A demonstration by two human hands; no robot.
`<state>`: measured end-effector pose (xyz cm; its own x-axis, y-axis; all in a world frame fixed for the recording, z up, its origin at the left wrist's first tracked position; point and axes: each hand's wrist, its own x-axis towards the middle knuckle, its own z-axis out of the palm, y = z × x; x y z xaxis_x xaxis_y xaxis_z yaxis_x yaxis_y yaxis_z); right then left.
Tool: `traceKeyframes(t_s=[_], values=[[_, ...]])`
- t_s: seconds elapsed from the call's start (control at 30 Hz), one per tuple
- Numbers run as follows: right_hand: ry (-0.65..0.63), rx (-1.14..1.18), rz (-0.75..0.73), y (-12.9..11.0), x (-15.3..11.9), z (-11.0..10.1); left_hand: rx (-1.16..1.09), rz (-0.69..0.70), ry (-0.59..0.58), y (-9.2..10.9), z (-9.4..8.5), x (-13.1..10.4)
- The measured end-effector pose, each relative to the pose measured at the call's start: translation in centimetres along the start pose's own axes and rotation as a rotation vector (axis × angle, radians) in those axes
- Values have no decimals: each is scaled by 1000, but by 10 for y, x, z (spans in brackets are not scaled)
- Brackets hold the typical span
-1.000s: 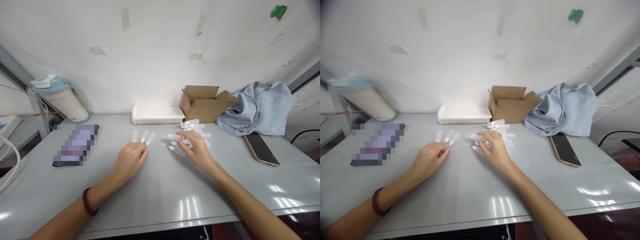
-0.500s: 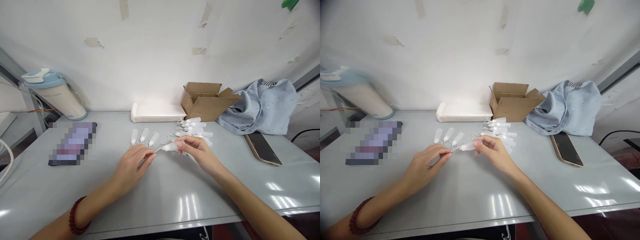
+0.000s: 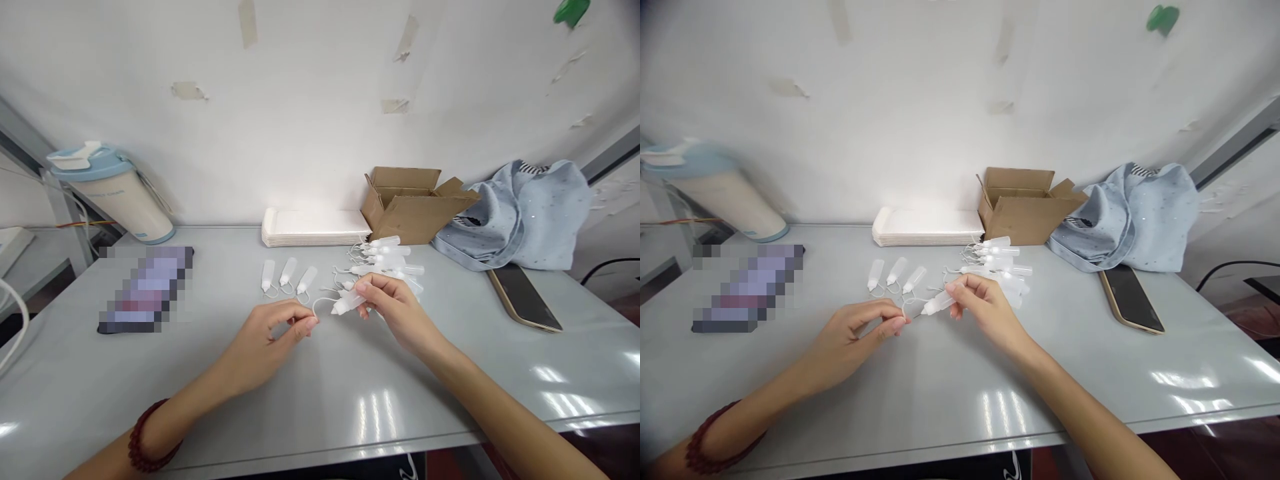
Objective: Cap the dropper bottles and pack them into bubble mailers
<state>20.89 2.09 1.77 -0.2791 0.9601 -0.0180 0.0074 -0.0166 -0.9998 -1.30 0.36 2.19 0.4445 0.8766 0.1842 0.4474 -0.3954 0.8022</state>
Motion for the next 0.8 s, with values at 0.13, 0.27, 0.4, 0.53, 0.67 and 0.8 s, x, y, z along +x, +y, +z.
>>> traceKeyframes(t_s=[0.13, 0.27, 0.4, 0.53, 0.67, 0.8], values=[[-36, 65, 27, 1, -2, 5, -50, -86, -73, 7, -1, -1], [-37, 109, 38, 2, -3, 6, -86, -116, -96, 9, -1, -3], [-31, 130, 36, 2, -3, 6, -114, -128, -104, 8, -1, -4], [-37, 117, 36, 2, -3, 6, -133, -128, -111, 7, 0, -4], [-36, 99, 34, 2, -3, 7, -138, -130, -116, 6, 1, -3], [-35, 102, 34, 2, -4, 7, -125, -133, -113, 6, 0, -4]])
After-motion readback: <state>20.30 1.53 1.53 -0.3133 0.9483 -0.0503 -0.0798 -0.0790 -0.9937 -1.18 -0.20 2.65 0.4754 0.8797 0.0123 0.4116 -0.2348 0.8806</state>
